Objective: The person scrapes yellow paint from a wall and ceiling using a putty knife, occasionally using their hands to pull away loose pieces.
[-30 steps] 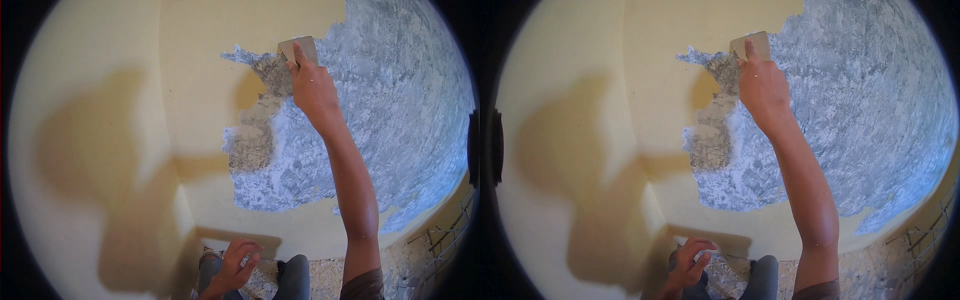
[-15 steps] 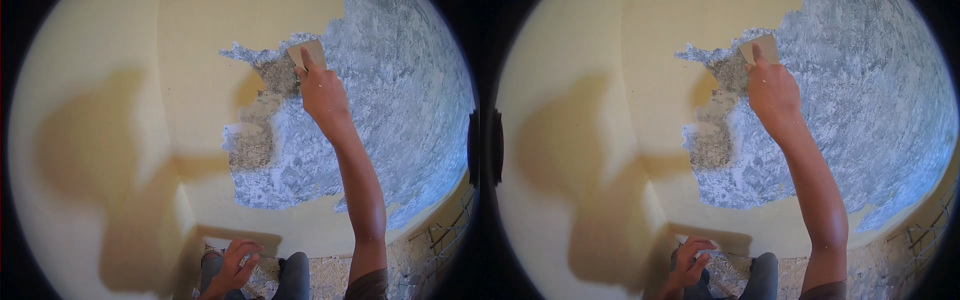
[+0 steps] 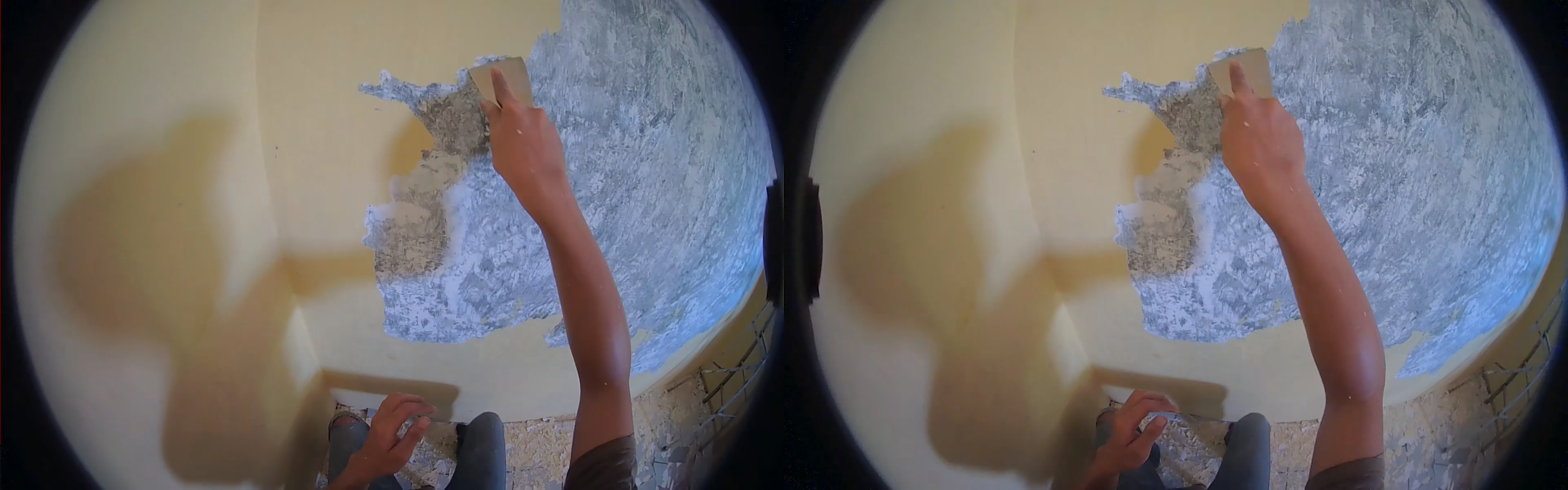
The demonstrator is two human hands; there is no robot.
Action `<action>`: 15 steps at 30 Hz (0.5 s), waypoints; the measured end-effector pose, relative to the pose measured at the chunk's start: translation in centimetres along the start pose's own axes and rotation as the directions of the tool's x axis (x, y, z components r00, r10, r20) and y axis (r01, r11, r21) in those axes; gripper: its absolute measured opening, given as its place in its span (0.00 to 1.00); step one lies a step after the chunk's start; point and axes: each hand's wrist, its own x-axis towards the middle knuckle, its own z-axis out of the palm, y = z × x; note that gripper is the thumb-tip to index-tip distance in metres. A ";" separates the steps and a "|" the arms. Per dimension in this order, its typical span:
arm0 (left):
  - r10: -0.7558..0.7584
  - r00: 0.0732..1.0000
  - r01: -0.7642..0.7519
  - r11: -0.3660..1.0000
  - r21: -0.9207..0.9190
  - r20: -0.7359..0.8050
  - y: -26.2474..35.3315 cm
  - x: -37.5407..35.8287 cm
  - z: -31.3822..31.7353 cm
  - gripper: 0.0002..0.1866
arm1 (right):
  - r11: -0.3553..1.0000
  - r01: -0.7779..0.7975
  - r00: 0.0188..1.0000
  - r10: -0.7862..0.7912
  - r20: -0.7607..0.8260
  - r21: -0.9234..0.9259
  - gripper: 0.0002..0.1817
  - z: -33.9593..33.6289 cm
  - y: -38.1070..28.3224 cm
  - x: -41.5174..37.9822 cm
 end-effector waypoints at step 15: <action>0.000 1.000 0.000 0.999 0.049 0.001 1.4 0.5 0.4 0.09 | 1.000 0.019 0.999 -0.018 -0.035 0.003 0.27 0.6 0.0 0.8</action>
